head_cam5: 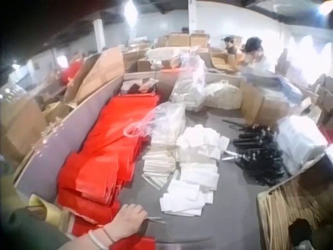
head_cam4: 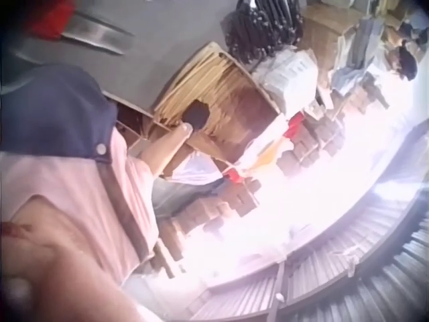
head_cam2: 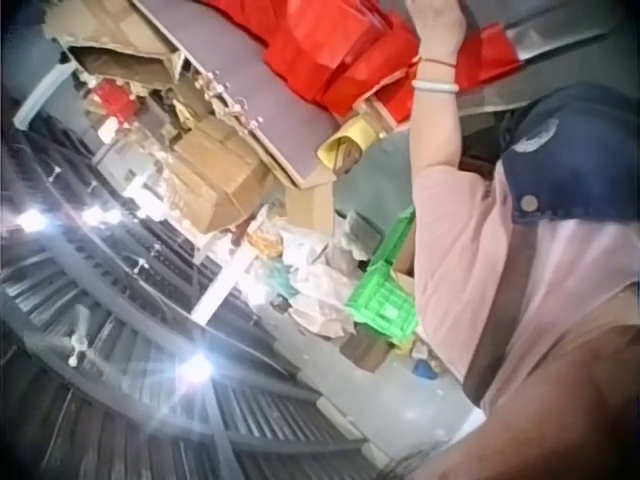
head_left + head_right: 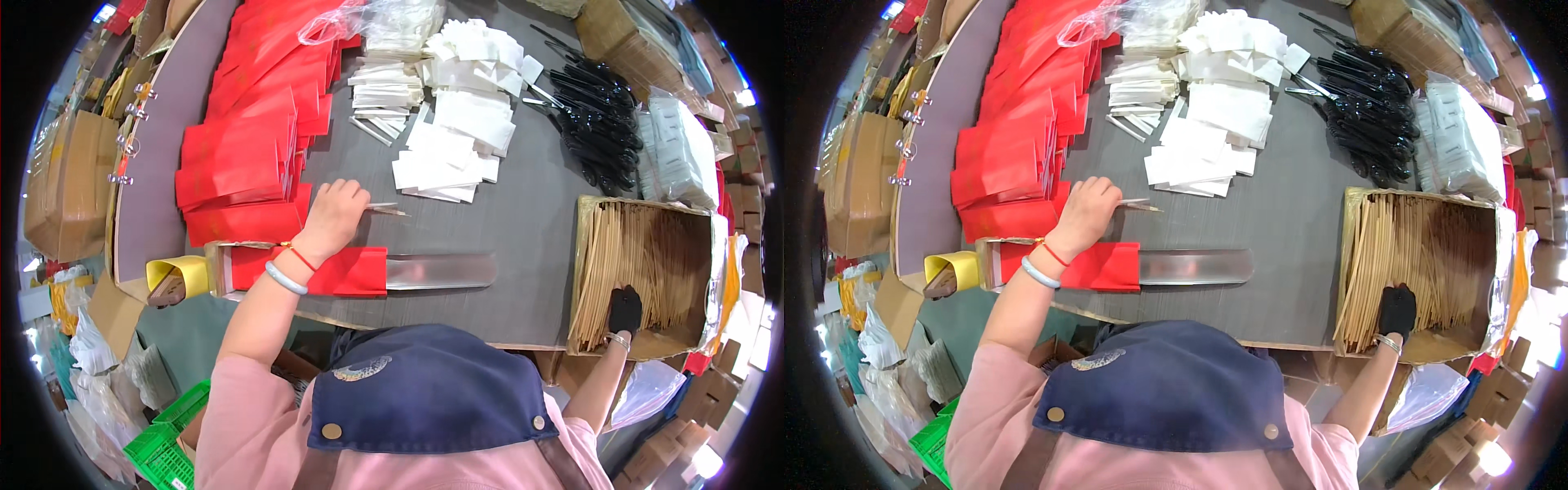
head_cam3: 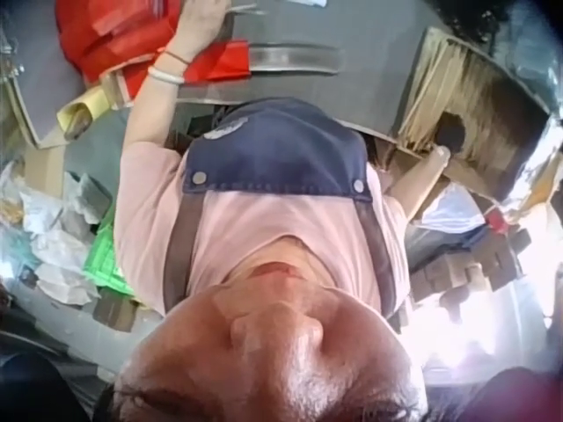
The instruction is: Manually inserting wooden chopsticks into paper sleeves and organizing them for secondary packaging.
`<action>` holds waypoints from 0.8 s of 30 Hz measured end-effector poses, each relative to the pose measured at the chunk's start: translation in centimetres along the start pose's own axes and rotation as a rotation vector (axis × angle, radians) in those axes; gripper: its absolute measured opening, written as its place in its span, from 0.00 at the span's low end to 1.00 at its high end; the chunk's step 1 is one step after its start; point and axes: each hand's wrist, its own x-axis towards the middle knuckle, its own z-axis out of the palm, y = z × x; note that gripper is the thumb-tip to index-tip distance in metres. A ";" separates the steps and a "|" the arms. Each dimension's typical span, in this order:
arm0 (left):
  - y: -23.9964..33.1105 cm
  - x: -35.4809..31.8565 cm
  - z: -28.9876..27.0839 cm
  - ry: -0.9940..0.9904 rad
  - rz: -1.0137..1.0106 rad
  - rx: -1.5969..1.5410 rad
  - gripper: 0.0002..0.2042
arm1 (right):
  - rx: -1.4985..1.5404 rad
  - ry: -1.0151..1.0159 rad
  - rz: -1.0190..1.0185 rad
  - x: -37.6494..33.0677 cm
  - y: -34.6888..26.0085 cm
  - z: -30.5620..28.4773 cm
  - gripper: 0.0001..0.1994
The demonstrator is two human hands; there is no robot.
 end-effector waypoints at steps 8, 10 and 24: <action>0.9 10.8 3.2 0.342 0.087 -0.263 0.09 | 0.016 0.129 -0.039 0.5 2.9 2.3 0.23; 0.9 11.8 3.5 0.180 0.031 -0.244 0.14 | -0.024 0.145 -0.040 0.2 2.5 2.2 0.24; 0.7 9.3 3.2 0.071 -0.155 -0.473 0.09 | 1.117 0.249 -0.430 -10.0 -15.7 1.3 0.08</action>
